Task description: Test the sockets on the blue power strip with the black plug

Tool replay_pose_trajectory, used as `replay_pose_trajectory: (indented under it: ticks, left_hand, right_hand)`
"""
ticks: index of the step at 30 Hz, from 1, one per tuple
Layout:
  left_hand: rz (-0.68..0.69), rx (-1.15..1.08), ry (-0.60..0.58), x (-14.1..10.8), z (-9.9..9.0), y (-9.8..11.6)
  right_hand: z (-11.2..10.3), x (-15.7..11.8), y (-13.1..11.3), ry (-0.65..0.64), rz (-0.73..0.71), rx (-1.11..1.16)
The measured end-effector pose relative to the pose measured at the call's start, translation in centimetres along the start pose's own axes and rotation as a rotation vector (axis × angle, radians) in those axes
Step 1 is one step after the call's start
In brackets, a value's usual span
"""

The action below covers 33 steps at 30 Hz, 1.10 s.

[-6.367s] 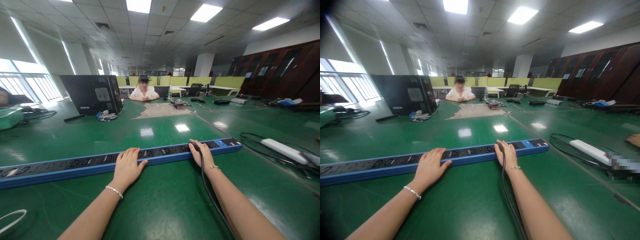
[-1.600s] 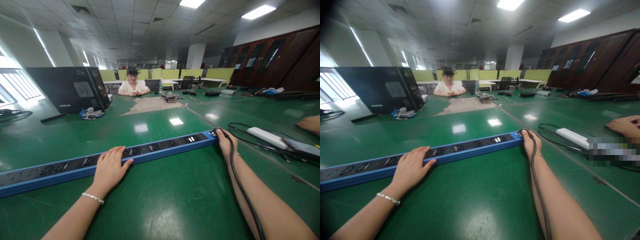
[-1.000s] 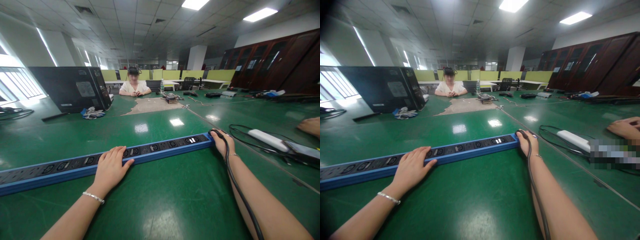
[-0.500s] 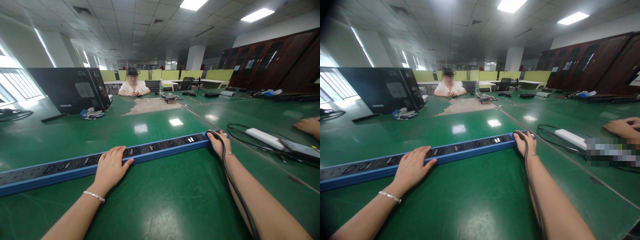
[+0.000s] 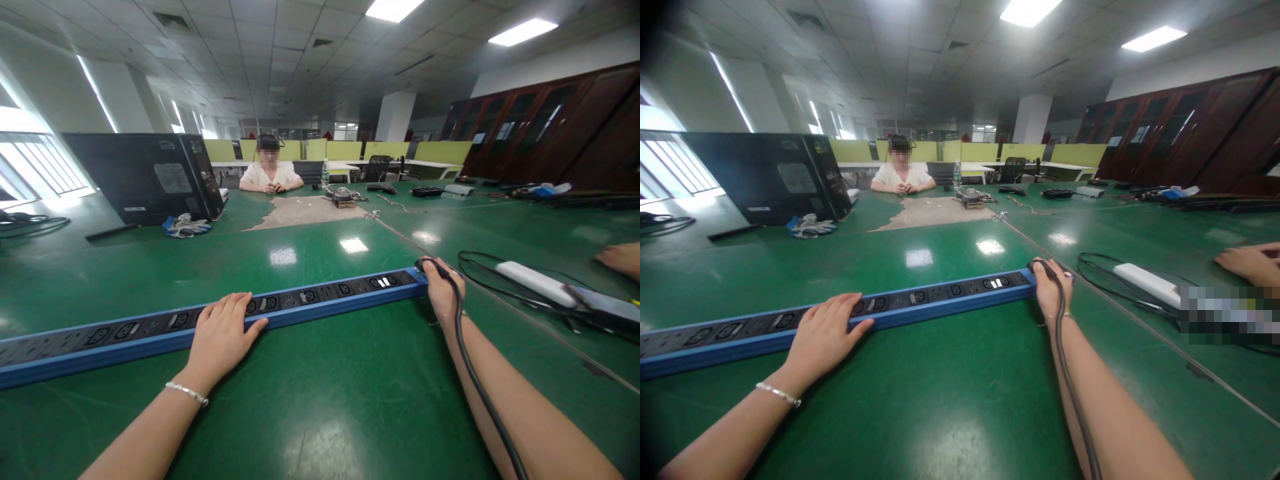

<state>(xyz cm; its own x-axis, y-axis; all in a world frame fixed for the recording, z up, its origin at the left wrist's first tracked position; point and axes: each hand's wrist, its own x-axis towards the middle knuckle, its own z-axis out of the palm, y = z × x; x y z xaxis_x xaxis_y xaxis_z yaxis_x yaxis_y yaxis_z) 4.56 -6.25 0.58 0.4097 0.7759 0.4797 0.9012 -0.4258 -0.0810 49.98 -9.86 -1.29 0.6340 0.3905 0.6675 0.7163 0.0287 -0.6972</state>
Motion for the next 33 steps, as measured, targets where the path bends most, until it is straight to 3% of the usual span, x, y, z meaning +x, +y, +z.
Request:
replay_pose_trajectory:
  ticks: [4,15,25,33]
  left_hand:
    - [0.0,-0.002,0.004,0.0,0.0,0.0]
    - [0.003,0.015,-0.006,0.0,0.0,0.1]
    - [-0.019,-0.008,-0.041,0.0,-0.3,0.2]
    - [-0.022,-0.01,-0.033,0.0,-0.2,0.1]
  right_hand:
    - [0.5,-0.8,-1.7,-0.152,0.012,-0.136]
    - [0.7,-0.9,-2.0,-0.151,-0.016,-0.234]
    - [0.2,-2.4,-2.6,-0.271,-0.008,-0.466]
    - [0.4,-2.5,-2.4,-0.246,0.046,-0.328]
